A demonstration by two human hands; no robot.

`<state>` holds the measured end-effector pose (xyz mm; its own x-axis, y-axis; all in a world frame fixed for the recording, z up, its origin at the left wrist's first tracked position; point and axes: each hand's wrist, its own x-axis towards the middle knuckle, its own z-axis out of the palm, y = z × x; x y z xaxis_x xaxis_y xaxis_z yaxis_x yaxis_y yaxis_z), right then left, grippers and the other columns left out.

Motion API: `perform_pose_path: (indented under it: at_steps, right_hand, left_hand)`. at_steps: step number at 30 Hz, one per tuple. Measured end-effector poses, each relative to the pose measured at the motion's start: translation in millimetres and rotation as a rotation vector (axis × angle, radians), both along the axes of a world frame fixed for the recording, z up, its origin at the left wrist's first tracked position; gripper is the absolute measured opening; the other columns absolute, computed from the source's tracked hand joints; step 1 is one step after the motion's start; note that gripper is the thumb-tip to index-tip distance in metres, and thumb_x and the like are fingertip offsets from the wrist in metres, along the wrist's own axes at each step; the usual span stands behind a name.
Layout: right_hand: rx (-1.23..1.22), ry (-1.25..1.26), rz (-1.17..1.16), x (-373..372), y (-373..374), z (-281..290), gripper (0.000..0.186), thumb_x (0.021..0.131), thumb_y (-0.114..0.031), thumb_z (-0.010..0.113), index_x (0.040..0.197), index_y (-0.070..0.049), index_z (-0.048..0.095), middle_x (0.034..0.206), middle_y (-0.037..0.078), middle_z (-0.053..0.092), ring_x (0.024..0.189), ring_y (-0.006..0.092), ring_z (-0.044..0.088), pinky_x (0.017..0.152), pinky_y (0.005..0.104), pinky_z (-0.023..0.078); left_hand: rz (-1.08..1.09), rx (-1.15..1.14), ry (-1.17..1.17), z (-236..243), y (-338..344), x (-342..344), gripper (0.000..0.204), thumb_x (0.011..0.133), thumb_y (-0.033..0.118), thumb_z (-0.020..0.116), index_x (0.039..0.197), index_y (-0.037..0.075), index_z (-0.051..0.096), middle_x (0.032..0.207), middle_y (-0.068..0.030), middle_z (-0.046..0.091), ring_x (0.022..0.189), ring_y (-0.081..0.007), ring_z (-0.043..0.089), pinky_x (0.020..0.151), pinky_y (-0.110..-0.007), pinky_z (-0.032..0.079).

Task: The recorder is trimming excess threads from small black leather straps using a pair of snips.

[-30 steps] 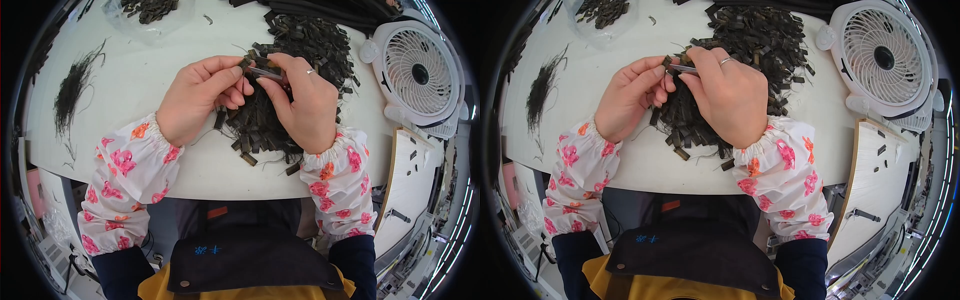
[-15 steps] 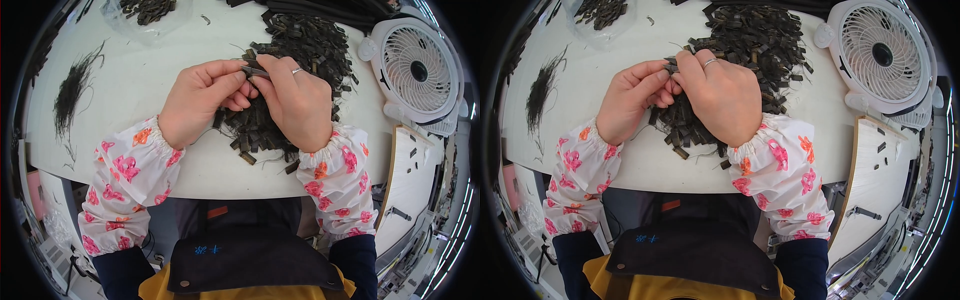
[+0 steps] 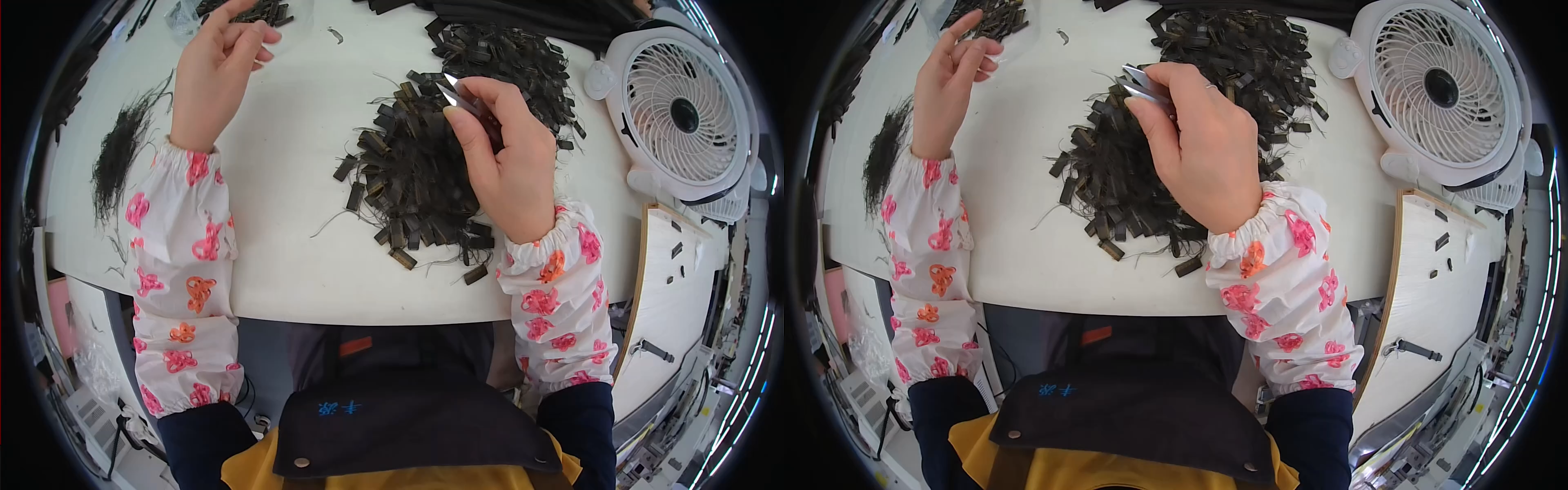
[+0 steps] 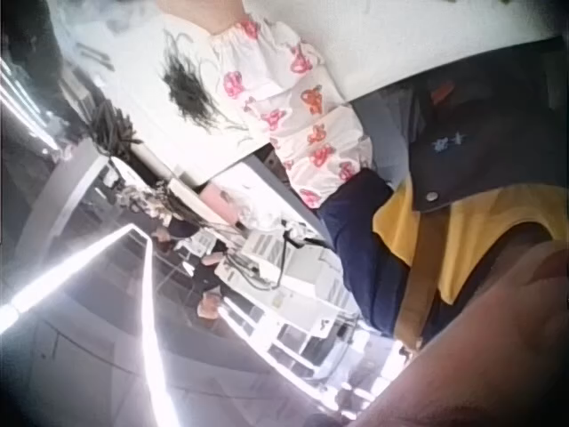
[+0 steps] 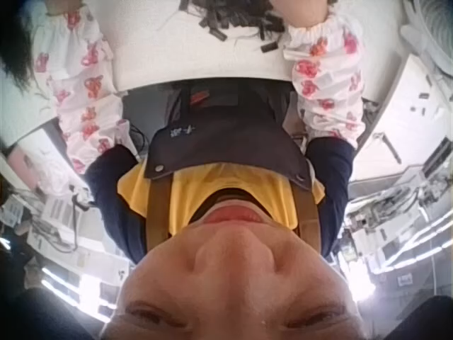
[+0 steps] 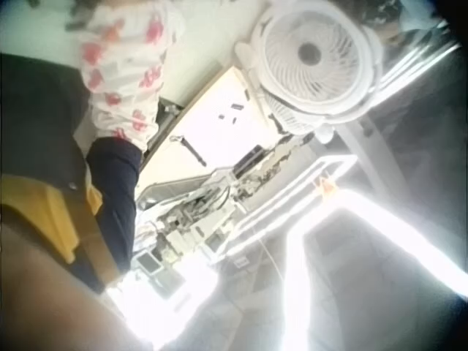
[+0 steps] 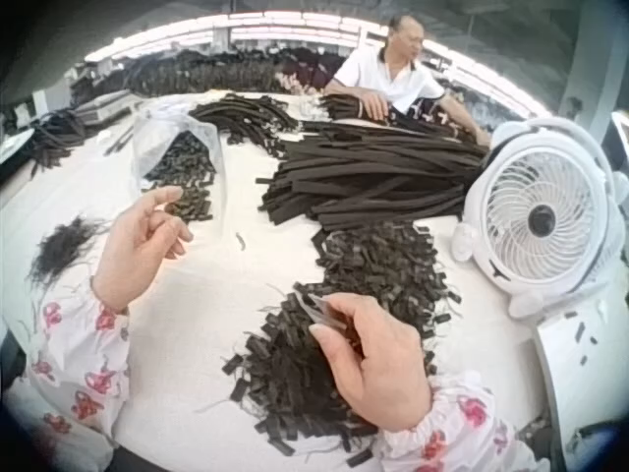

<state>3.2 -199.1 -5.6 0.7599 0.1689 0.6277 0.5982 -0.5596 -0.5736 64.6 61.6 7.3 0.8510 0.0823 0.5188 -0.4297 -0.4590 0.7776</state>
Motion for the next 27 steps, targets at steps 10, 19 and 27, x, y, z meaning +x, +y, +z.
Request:
perform_pose_path:
  at_steps: [10,19,27]
  right_hand:
    - [-0.297,0.102,0.325,-13,3,3,0.04,0.067,-0.018,0.078,0.098,-0.003,0.059,0.08,0.006,0.063,0.06,0.0153,0.061,0.053,0.0232,0.048]
    - [-0.025,0.102,0.104,-10,-2,15,0.023,0.069,-0.01,0.073,0.088,-0.002,0.062,0.073,0.009,0.06,0.056,0.0209,0.058,0.05,0.0291,0.047]
    - [-0.098,0.257,0.462,-14,3,6,0.026,0.074,-0.004,0.071,0.097,0.0,0.061,0.073,0.008,0.062,0.063,0.0119,0.058,0.052,0.0221,0.044]
  left_hand:
    - [-0.482,0.622,0.295,-2,-41,-61,0.016,0.073,0.003,0.065,0.086,-0.001,0.057,0.066,-0.0084,0.055,0.057,-0.0144,0.05,0.054,-0.026,0.041]
    - [-0.549,0.254,0.453,21,-43,-66,0.03,0.081,-0.002,0.059,0.111,0.001,0.053,0.074,-0.0003,0.059,0.066,-0.0047,0.052,0.061,-0.02,0.043]
    - [-0.65,0.124,0.683,26,-46,-71,0.025,0.084,-0.003,0.057,0.107,-0.002,0.048,0.075,-0.0041,0.062,0.069,-0.0068,0.059,0.067,-0.018,0.047]
